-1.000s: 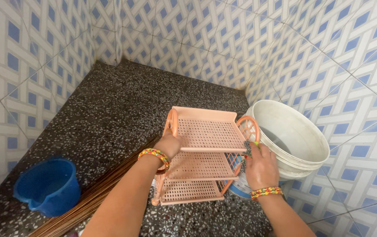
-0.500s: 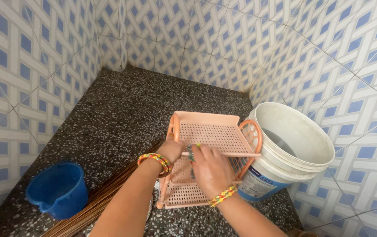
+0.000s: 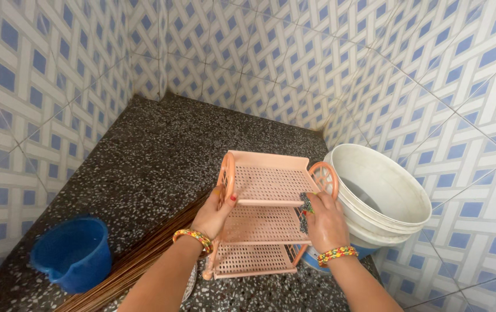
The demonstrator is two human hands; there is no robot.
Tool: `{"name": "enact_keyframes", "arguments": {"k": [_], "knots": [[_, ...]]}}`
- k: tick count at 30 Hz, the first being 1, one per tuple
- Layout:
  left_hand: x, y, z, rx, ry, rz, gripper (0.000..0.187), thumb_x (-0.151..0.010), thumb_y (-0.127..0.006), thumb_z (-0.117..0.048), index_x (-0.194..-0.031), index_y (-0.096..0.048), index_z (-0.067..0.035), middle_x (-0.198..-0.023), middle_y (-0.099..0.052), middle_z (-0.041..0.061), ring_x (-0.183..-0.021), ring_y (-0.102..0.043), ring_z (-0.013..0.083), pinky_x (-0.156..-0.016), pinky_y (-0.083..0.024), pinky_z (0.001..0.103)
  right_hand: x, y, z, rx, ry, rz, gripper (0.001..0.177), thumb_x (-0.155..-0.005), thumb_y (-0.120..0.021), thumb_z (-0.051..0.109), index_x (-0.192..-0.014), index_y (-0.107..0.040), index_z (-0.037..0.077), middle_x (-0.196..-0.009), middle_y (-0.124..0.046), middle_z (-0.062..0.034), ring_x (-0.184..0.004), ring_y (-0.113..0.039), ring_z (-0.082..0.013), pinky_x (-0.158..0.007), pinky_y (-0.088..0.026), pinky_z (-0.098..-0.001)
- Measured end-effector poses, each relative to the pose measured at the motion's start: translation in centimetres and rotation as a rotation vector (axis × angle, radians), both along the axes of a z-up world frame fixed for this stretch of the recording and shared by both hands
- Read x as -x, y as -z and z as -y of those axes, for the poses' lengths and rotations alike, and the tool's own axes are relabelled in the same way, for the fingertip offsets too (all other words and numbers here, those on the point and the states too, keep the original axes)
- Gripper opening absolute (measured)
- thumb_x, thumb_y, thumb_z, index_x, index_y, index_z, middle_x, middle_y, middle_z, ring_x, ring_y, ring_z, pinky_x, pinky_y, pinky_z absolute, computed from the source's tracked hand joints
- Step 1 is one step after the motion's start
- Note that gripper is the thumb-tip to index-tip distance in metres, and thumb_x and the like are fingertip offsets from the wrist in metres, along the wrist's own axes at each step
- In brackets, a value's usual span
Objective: The person scrubs a small pink plastic rack with a green sponge, rinses it with water from a blue mug and a bucket, and then organizes toiletries including soap, shampoo, and a razor on the clean rack.
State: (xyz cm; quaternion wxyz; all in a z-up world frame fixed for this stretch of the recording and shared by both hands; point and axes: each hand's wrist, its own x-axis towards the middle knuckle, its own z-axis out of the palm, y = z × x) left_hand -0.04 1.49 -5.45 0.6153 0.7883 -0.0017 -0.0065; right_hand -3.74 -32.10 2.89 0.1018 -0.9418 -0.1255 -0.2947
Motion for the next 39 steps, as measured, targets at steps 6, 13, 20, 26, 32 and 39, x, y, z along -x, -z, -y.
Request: {"name": "enact_keyframes", "arguments": {"k": [6,13,20,26,32,39], "knots": [[1.2,0.3,0.2,-0.416,0.057,-0.019,0.109,-0.11,-0.064,-0.072,-0.188,-0.02,-0.008,-0.178,-0.054,0.029,-0.148,-0.072,0.0472,-0.126,-0.057,0.053,-1.2,0.2,-0.6,-0.147,-0.014,-0.001,0.062,-0.094,-0.086,0.008,-0.156,-0.078,0.009,-0.156,-0.073,-0.019,-0.142,-0.066,-0.047,-0.121,-0.054,-0.0545],[-2.0,4.0,1.6,-0.534,0.027,-0.075,0.075,-0.122,-0.058,-0.04,-0.181,-0.029,-0.002,-0.152,-0.074,0.034,-0.127,-0.082,0.0491,-0.112,-0.064,0.058,4.2,3.9,-3.6,-0.321,-0.091,0.085,0.061,-0.104,-0.082,0.01,-0.162,-0.069,-0.002,-0.159,-0.067,-0.0265,-0.149,-0.064,-0.0452,-0.125,-0.052,-0.0532],[-3.1,3.8,1.7,-0.615,0.002,-0.078,0.053,-0.125,-0.053,-0.043,-0.151,-0.044,0.002,-0.122,-0.082,0.038,-0.113,-0.084,0.0533,-0.102,-0.067,0.06,3.7,9.4,-10.5,0.001,-0.238,-0.175,0.061,-0.098,-0.079,0.007,-0.159,-0.073,0.004,-0.153,-0.072,-0.0179,-0.141,-0.067,-0.042,-0.121,-0.056,-0.0524],[-4.4,4.6,1.4,-0.715,-0.014,-0.053,0.053,-0.127,-0.049,-0.05,-0.135,-0.049,0.002,-0.118,-0.082,0.036,-0.11,-0.085,0.0527,-0.098,-0.068,0.06,1.3,11.3,-7.0,0.122,-0.251,-0.102,0.061,-0.093,-0.08,0.007,-0.153,-0.076,0.005,-0.151,-0.074,-0.0164,-0.136,-0.068,-0.0415,-0.12,-0.057,-0.0531],[-5.6,7.1,1.2,-0.742,0.035,-0.038,0.061,-0.126,-0.051,-0.056,-0.135,-0.051,0.005,-0.116,-0.082,0.036,-0.11,-0.086,0.0507,-0.1,-0.068,0.058,0.9,10.3,2.5,-0.007,0.089,-0.197,0.06,-0.096,-0.082,0.011,-0.156,-0.075,0.008,-0.152,-0.073,-0.0181,-0.131,-0.068,-0.0461,-0.114,-0.057,-0.0549],[-5.9,7.4,0.2,-0.734,0.042,-0.019,0.065,-0.125,-0.052,-0.059,-0.135,-0.056,0.006,-0.124,-0.081,0.035,-0.12,-0.082,0.0503,-0.106,-0.063,0.059,5.2,15.6,-1.1,-0.148,-0.052,-0.332,0.066,-0.094,-0.087,0.019,-0.154,-0.067,0.001,-0.141,-0.072,-0.0234,-0.13,-0.069,-0.0467,-0.115,-0.056,-0.0563]]}}
